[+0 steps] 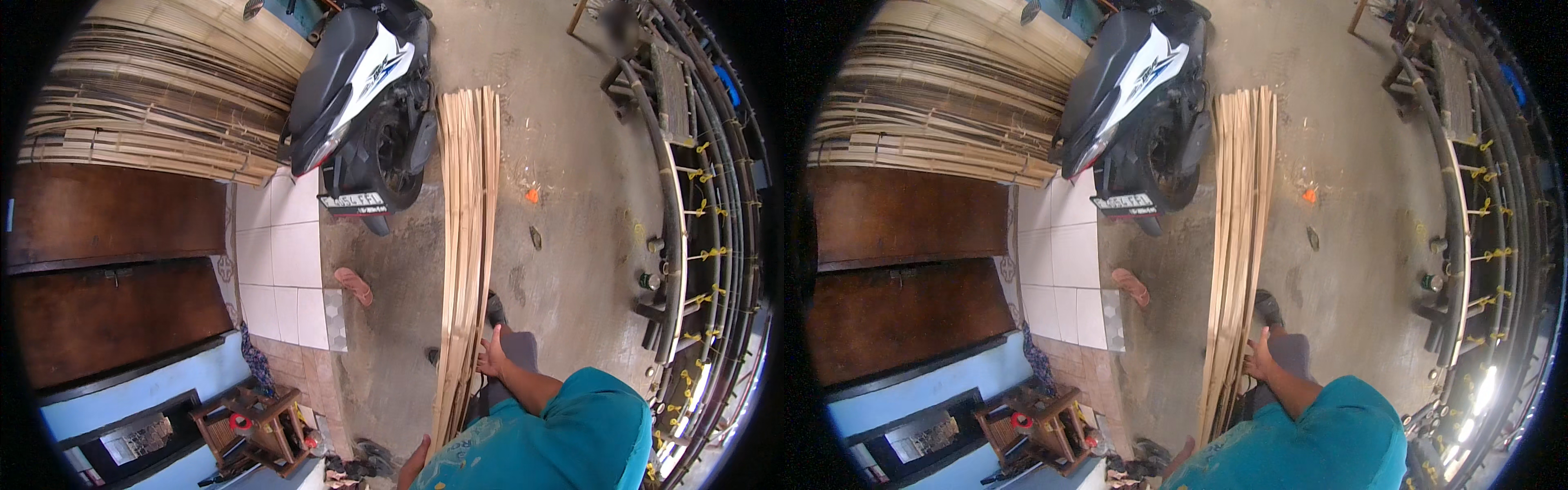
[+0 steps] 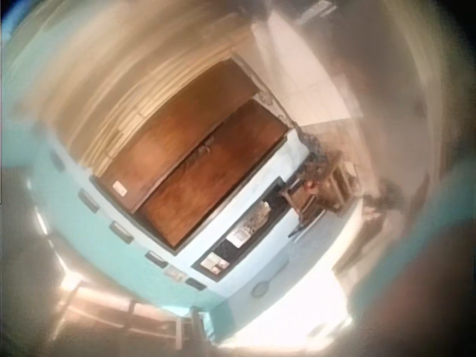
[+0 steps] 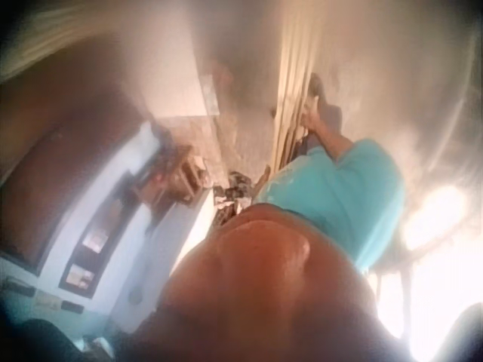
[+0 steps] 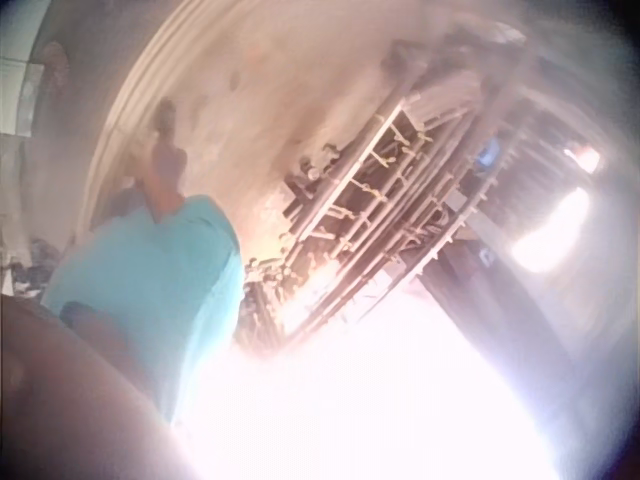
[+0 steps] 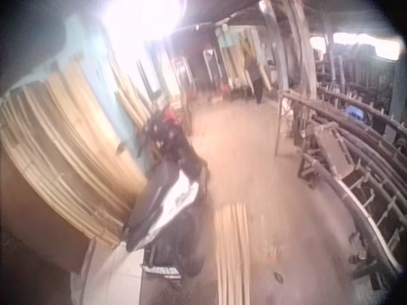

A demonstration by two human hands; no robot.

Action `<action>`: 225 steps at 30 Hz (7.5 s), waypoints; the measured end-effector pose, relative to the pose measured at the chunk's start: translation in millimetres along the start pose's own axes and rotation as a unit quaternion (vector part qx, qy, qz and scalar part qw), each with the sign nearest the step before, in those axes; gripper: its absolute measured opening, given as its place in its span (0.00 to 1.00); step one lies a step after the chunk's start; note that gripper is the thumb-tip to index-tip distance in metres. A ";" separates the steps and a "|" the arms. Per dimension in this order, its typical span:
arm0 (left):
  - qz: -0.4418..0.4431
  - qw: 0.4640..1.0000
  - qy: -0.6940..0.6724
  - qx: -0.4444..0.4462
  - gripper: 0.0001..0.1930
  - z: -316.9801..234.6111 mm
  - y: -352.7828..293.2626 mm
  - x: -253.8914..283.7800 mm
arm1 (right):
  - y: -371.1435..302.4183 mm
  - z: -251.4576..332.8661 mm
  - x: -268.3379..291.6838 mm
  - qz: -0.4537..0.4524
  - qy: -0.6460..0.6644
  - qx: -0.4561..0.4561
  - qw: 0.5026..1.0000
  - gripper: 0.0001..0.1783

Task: The person carries a bundle of thin wooden strips into a workshop, places them on the floor, and then sits to sort and align them by hand. The person repeatedly picks up individual strips, compares them, and arranges them into a neat pile.

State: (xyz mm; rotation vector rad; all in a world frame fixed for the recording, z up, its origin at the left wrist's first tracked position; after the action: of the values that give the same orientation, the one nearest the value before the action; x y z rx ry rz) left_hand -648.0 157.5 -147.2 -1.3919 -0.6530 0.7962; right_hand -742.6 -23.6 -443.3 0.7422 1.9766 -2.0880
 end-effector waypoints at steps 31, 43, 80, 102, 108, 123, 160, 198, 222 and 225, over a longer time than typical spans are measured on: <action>0.291 0.927 0.208 -0.116 0.25 1.4 149.4 192.1 | -159.1 -455.6 -21.7 0.220 -0.085 -0.017 0.972 0.52; 0.196 0.917 0.291 -0.192 0.22 54.3 256.6 210.0 | -229.6 -535.2 70.2 0.172 -0.029 0.114 0.978 0.53; 0.058 0.887 0.365 -0.278 0.44 356.0 502.1 341.4 | -66.6 -719.4 415.5 0.001 -0.081 0.208 0.975 0.37; -0.059 0.682 0.727 0.052 0.33 569.7 282.1 645.3 | 52.0 -803.8 693.3 -0.251 -0.452 0.251 0.818 0.33; -0.091 0.694 0.674 -0.237 0.25 487.3 370.6 587.9 | 92.2 -749.1 705.8 -0.251 -0.451 0.266 0.814 0.28; 0.059 0.359 0.792 -0.490 0.21 376.4 668.8 278.4 | 291.5 -590.1 613.9 -0.189 -0.490 0.473 0.707 0.23; 0.323 0.858 0.292 -0.273 0.16 304.6 756.3 266.0 | 201.3 -726.1 561.2 0.015 -0.444 0.586 0.678 0.24; 0.235 0.848 0.365 -0.305 0.09 310.2 786.0 303.6 | 229.2 -545.5 504.8 -0.022 -0.737 0.539 0.409 0.21; 0.234 0.868 0.264 -0.350 0.15 247.0 753.7 298.8 | 57.6 -651.2 437.7 0.251 -0.531 0.657 0.472 0.12; 0.310 0.869 0.236 -0.304 0.14 236.9 748.8 285.5 | 26.0 -631.4 465.2 0.243 -0.425 0.566 0.663 0.13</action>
State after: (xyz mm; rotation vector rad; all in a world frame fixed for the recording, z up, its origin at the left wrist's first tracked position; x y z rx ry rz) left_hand -746.0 531.7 -888.0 -2.3500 -0.0337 0.7128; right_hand -983.1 685.0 -679.4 0.1988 -0.1387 -2.3757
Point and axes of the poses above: each hand's wrist, its own y-axis towards the middle knuckle, its own x-axis out of the back of the hand, z = x × y, the point moved 6 cm from there along y, towards the middle knuckle, and after that the axes turned 9 degrees about x, right-handed, at the moved point
